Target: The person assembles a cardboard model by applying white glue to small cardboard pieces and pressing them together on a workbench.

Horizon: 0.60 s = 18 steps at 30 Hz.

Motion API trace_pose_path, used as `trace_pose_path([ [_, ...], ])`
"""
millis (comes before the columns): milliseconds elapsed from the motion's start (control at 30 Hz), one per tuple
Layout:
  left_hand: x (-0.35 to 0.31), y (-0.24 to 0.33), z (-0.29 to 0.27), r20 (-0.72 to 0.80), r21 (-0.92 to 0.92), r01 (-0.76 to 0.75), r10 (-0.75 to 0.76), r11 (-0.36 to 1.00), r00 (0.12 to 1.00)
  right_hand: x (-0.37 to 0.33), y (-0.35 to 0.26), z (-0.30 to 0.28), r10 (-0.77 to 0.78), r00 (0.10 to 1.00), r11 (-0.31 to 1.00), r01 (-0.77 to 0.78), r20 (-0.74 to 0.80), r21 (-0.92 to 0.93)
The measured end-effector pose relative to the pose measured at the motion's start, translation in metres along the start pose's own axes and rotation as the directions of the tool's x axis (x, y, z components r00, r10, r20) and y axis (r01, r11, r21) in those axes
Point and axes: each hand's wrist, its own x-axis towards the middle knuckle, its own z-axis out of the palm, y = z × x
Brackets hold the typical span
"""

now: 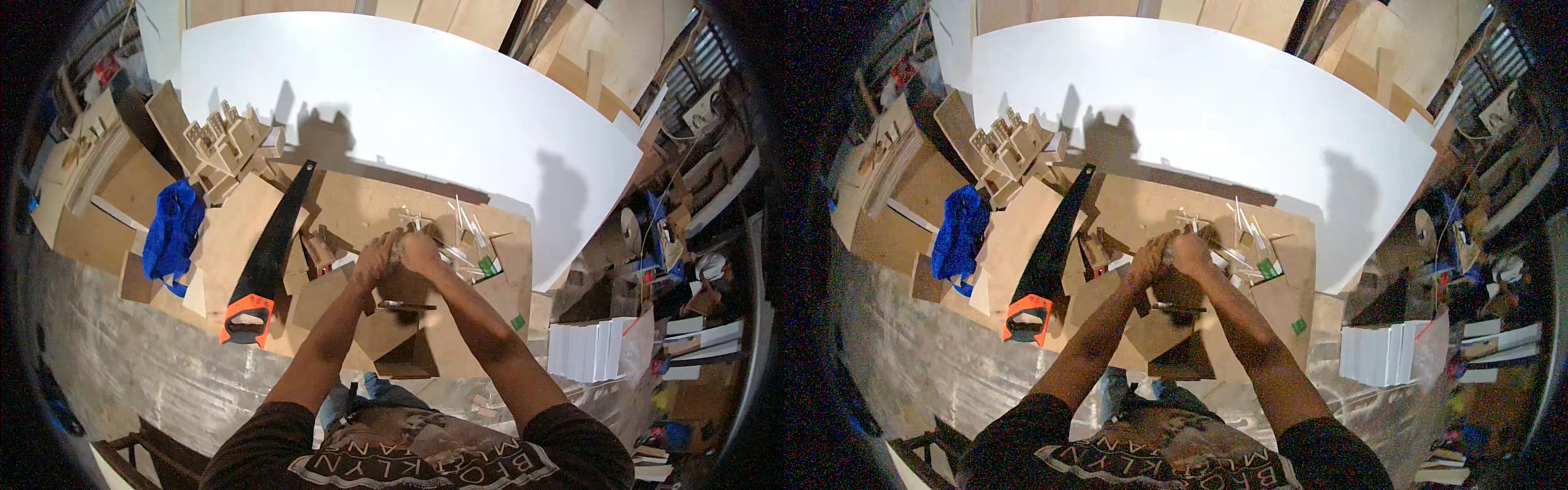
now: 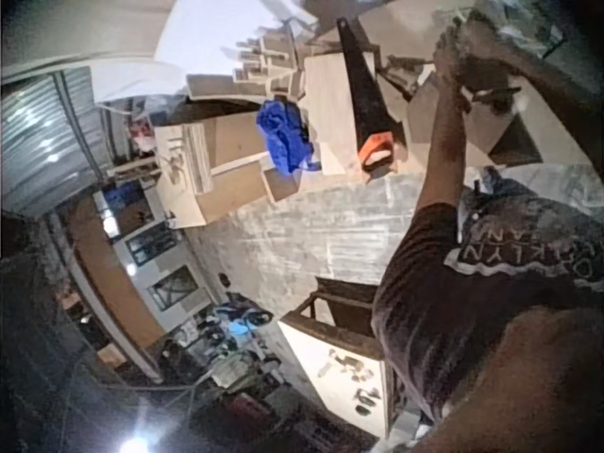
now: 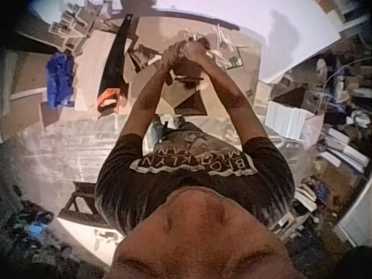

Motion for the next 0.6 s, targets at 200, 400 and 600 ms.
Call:
trace_pose_path([
  [200,-0.004,-0.003,-0.017,-0.035,0.142,-0.068,0.074,0.988,0.997,0.000,-0.019,-0.010,-0.058,0.988,0.991,0.074,-0.145,0.108],
  [400,-0.014,0.028,-0.043,-0.152,0.131,-0.123,0.142,0.984,0.978,-0.021,0.004,-0.028,0.132,0.935,0.891,0.034,-0.329,0.453],
  [600,-0.034,0.034,-0.050,-0.075,-0.102,0.038,-0.046,0.994,0.996,-0.068,-0.008,-0.069,0.372,0.928,0.421,-0.173,0.005,0.890],
])
